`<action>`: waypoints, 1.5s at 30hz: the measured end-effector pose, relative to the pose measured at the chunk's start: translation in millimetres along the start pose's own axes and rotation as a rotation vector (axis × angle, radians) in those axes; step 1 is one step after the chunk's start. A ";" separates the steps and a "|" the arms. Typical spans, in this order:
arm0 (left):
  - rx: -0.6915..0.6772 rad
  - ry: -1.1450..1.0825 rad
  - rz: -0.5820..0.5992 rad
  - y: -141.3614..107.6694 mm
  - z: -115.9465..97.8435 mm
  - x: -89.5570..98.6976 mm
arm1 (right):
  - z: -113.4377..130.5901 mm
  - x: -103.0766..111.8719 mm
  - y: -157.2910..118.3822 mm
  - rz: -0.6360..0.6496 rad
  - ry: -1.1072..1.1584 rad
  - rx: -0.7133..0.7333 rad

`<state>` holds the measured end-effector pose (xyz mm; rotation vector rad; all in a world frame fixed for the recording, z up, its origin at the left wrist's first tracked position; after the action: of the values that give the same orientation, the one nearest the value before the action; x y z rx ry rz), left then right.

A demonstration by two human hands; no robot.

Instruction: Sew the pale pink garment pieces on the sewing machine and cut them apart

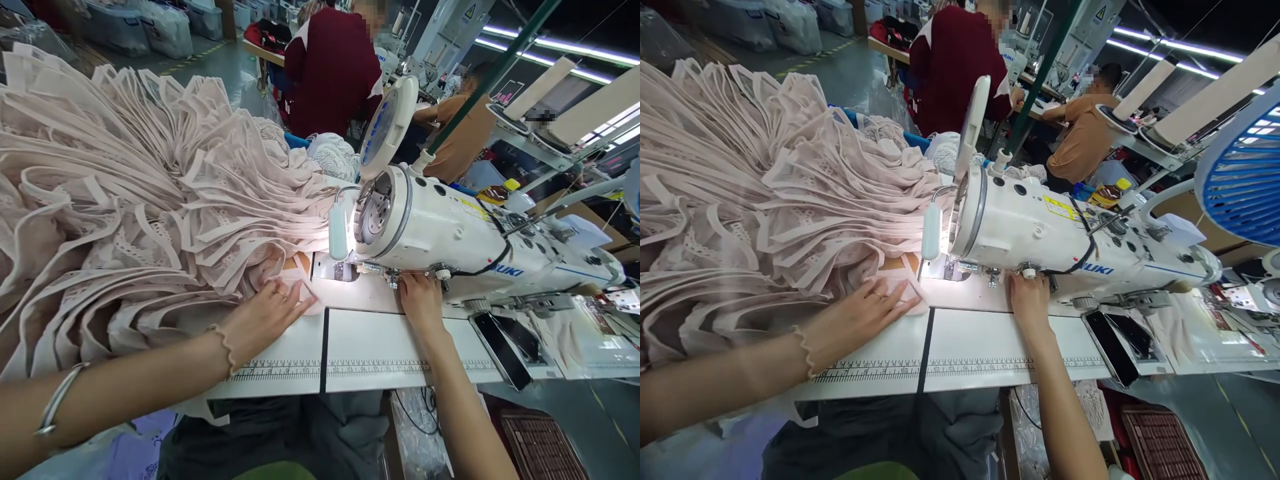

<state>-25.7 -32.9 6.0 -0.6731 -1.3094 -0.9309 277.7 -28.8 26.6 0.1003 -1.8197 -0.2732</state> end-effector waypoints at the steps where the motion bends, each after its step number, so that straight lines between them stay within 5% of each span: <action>1: -0.004 0.025 0.005 9.8 -1.5 2.1 | 1.6 2.2 -0.1 -0.024 -0.014 -0.013; 8: -0.265 0.096 -0.096 54.4 -10.9 6.7 | 16.6 1.5 -3.9 -0.061 0.031 0.043; 13: -0.223 -0.103 -0.120 53.2 16.5 -4.4 | 8.1 4.2 -14.8 -0.219 0.119 -0.029; 16: -0.179 -0.139 -0.105 59.3 21.4 -5.0 | 42.5 8.9 -24.5 -0.242 0.176 0.195; 19: -0.258 0.003 -0.117 69.4 -11.2 -2.7 | 84.9 9.1 -29.1 -0.124 0.176 0.404; 23: -0.253 0.155 -0.151 77.0 -67.9 -3.7 | 94.9 7.8 -18.2 -0.040 0.244 0.291; 25: -0.220 0.179 -0.133 76.4 -78.8 -4.8 | 90.4 5.4 -13.6 -0.021 0.282 0.237; 30: -0.082 0.171 -0.052 71.3 -43.0 -1.0 | 90.3 9.1 -14.4 -0.043 0.270 0.236; 33: -0.100 0.129 -0.071 69.8 -25.4 0.5 | 96.7 14.0 -11.8 0.086 0.187 0.201; 38: -0.073 0.007 -0.088 70.6 -20.8 -11.5 | 102.1 22.4 -4.0 0.378 0.018 0.101; 45: -0.068 0.071 -0.183 68.2 -24.1 -16.7 | 103.0 21.5 -3.4 0.361 -0.015 0.099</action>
<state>45.4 -16.8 -8.2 -0.5736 -1.2962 -1.1416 172.7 -22.9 21.3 -0.1611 -1.8279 0.0720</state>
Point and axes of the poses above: each hand's wrist, its own y-axis towards the middle knuckle, its own x-axis out of the back of the hand, z = x × y, the point moved 6 cm from there along y, towards the middle knuckle, and after that the axes turned 9 degrees about z, right-handed, at the moved point
